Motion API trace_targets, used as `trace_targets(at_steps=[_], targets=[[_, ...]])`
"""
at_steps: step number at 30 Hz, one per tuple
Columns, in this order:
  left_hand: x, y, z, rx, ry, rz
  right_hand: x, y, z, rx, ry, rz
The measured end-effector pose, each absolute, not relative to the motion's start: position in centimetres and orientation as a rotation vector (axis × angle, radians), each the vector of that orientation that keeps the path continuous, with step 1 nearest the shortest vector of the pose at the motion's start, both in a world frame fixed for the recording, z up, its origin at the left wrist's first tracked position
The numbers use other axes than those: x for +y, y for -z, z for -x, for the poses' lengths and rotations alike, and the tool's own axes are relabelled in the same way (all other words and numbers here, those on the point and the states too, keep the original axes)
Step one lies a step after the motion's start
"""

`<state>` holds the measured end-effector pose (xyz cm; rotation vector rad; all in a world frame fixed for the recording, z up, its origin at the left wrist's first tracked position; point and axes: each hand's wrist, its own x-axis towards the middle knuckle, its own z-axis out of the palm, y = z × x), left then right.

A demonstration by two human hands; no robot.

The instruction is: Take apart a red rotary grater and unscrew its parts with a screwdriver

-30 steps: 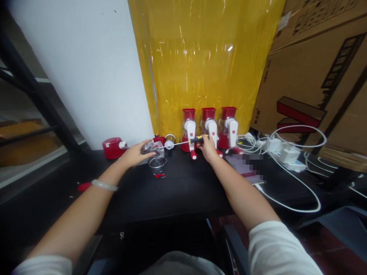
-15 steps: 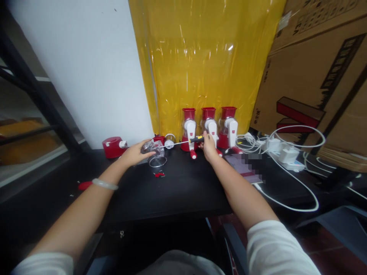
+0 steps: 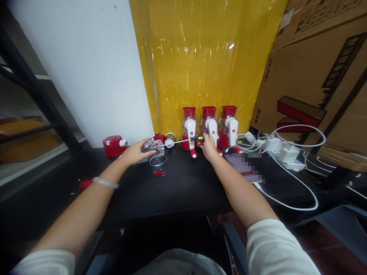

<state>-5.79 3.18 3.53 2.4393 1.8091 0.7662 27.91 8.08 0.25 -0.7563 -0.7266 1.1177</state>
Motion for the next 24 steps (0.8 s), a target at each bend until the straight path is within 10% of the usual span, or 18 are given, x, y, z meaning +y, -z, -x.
trace_targets(at_steps=[24], targets=[[2.60,-3.92,5.48,1.832,-0.736,-2.424,7.20,-0.81,-28.40,-0.753,-1.148,0.668]])
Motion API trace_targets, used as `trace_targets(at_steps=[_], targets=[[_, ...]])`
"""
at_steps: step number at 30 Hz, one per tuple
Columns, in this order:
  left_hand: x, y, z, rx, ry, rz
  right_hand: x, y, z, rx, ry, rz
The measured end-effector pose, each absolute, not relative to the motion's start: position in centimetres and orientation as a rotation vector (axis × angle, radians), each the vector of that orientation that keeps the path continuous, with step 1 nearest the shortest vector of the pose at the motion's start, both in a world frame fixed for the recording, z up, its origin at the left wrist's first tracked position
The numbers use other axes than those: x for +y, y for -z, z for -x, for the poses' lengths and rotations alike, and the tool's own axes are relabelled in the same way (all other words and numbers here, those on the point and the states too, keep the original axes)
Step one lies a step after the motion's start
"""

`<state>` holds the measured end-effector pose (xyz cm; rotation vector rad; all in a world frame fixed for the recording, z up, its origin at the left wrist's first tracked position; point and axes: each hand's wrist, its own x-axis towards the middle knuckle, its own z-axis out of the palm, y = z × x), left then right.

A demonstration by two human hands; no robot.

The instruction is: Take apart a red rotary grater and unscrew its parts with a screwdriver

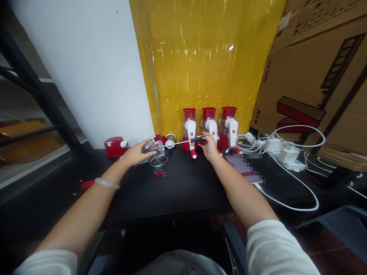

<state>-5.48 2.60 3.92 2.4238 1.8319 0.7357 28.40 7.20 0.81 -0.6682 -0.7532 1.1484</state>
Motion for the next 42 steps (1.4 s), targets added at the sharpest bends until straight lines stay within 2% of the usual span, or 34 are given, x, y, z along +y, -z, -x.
trace_targets(at_steps=[9,18,29,34,42], targets=[[2.6,-3.9,5.5,1.816,-0.754,-2.415,8.5,-0.2,-28.3,-0.848,-0.960,0.872],[2.8,-3.7,5.6,1.807,-0.769,-2.415,8.8,0.6,-28.8,-0.971,-0.815,0.893],[2.7,-3.8,5.6,1.811,-0.776,-2.418,7.8,-0.6,-28.4,-0.822,-1.097,0.734],[2.7,-3.8,5.6,1.818,-0.770,-2.412,7.6,-0.5,-28.5,-0.855,-1.109,0.707],[2.7,-3.7,5.6,1.824,-0.771,-2.413,8.5,0.3,-29.0,-1.003,-0.830,0.842]])
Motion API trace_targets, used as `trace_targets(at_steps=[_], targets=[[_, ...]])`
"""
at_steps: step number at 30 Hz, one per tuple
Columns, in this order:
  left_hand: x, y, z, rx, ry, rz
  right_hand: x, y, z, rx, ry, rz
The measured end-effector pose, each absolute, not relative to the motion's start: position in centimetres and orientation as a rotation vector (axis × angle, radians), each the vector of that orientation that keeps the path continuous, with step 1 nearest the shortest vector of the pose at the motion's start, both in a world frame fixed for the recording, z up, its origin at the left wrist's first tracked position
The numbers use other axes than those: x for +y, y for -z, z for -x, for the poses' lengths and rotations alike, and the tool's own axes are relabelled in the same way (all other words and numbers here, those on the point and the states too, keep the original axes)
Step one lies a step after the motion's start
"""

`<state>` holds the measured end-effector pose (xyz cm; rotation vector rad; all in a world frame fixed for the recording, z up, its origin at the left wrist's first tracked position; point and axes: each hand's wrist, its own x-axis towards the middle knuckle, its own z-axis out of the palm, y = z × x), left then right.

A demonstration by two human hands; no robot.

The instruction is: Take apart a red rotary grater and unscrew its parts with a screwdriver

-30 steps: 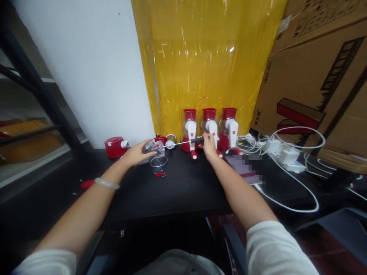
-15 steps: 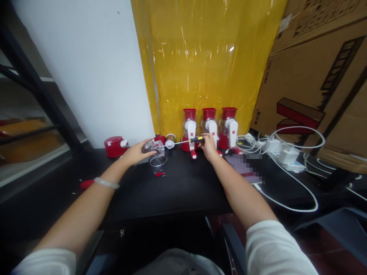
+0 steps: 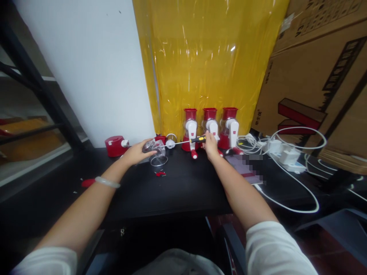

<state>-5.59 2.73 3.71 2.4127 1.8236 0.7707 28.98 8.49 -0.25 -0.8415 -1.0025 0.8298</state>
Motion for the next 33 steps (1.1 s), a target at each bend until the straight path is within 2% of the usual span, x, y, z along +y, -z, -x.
trace_targets(at_steps=[16,21,28,33], targets=[[2.87,-3.62,5.69,1.774,-0.796,-2.430,8.06,-0.22,-29.13,-0.799,-1.140,0.651],[2.92,-3.57,5.68,1.783,-0.808,-2.408,8.46,-0.10,-29.07,-0.837,-1.090,0.701],[2.94,-3.61,5.76,1.793,-0.792,-2.425,8.86,0.40,-29.09,-0.979,-0.856,0.864],[3.07,-3.53,5.82,1.791,-0.794,-2.427,9.00,0.35,-29.16,-0.943,-0.858,0.876]])
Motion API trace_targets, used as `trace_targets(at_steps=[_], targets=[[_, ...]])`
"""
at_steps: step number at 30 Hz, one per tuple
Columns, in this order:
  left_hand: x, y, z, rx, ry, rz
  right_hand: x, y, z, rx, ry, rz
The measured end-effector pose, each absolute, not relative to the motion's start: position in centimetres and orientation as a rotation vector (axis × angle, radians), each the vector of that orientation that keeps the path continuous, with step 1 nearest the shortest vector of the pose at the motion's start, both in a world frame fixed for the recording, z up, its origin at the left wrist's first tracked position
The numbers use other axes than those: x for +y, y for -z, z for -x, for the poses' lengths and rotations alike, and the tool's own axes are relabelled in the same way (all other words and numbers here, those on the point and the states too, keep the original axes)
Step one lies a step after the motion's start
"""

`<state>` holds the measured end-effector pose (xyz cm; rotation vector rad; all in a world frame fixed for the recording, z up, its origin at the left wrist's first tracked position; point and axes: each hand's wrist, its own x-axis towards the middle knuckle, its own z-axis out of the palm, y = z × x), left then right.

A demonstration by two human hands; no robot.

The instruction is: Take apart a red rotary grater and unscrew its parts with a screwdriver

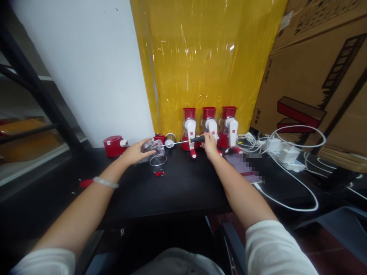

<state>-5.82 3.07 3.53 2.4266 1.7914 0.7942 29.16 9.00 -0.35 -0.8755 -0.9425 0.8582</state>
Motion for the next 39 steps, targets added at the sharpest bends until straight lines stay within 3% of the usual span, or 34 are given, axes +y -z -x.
trace_targets(at_steps=[12,22,39], targets=[[3.1,-3.4,5.8,1.782,-0.799,-2.435,8.2,-0.4,-28.8,-0.825,-1.059,0.685],[3.0,-3.5,5.8,1.788,-0.797,-2.419,9.2,0.5,-29.3,-1.017,-0.791,0.874],[3.1,-3.5,5.8,1.795,-0.781,-2.423,7.5,-0.5,-29.3,-0.836,-1.113,0.670]])
